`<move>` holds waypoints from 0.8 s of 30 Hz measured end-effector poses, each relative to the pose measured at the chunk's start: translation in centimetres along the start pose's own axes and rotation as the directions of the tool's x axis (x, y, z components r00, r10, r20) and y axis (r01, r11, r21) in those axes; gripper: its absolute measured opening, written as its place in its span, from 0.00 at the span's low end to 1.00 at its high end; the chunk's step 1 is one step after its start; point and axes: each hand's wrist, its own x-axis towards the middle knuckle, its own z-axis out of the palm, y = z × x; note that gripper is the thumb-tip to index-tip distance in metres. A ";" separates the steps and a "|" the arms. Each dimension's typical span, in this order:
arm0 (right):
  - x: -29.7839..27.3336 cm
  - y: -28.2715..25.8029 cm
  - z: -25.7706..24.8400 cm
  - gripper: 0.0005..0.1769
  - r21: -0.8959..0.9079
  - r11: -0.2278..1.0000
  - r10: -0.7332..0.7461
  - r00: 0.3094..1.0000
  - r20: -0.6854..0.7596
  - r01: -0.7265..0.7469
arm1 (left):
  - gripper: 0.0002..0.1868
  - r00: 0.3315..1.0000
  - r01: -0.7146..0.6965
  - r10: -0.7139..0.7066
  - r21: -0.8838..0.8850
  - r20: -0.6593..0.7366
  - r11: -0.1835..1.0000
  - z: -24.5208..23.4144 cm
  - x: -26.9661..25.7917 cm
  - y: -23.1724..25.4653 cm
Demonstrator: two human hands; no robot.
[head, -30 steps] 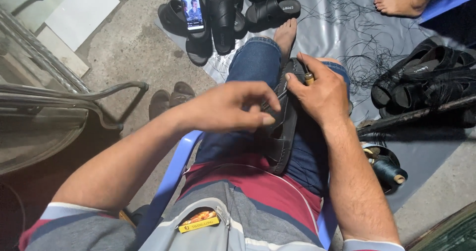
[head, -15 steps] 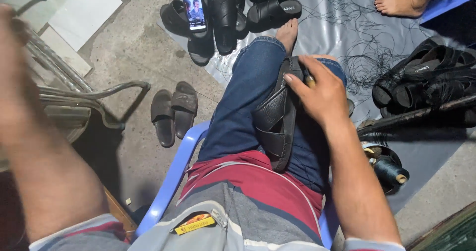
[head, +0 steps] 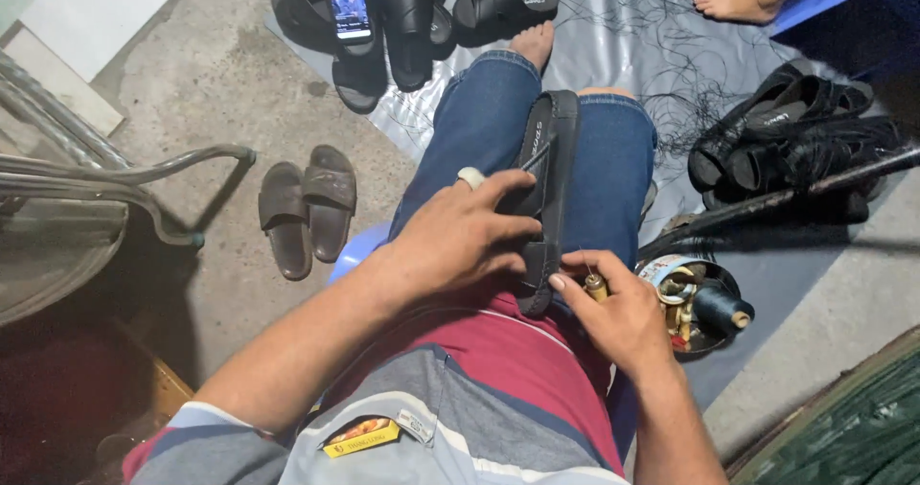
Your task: The worker is manually stitching the upper part of a black leather sandal to its sole using a hook needle and black thread.
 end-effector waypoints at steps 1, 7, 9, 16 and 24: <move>-0.2 -0.1 0.1 0.15 -0.015 1.000 -0.028 0.999 -0.029 0.028 | 0.20 0.996 0.077 -0.077 -0.001 0.041 0.997 -0.6 0.2 0.6; -0.6 -0.5 -0.2 0.08 -0.090 0.995 -0.052 0.998 -0.020 0.050 | 0.13 0.972 0.197 -0.195 0.003 0.130 0.980 -0.6 0.9 0.5; -0.6 -0.4 -0.2 0.08 -0.099 0.994 -0.041 0.999 -0.004 0.040 | 0.14 0.971 0.193 -0.186 -0.033 0.147 0.981 -0.3 1.0 0.0; -0.6 -0.5 -0.1 0.07 0.021 0.999 -0.025 0.999 -0.023 0.026 | 0.12 0.973 0.208 -0.187 -0.164 0.139 0.964 -1.3 0.9 0.8; -1.6 -1.1 0.4 0.07 0.052 0.997 -0.060 0.997 -0.043 0.062 | 0.12 0.971 0.222 -0.203 -0.165 0.124 0.961 -1.0 0.8 0.7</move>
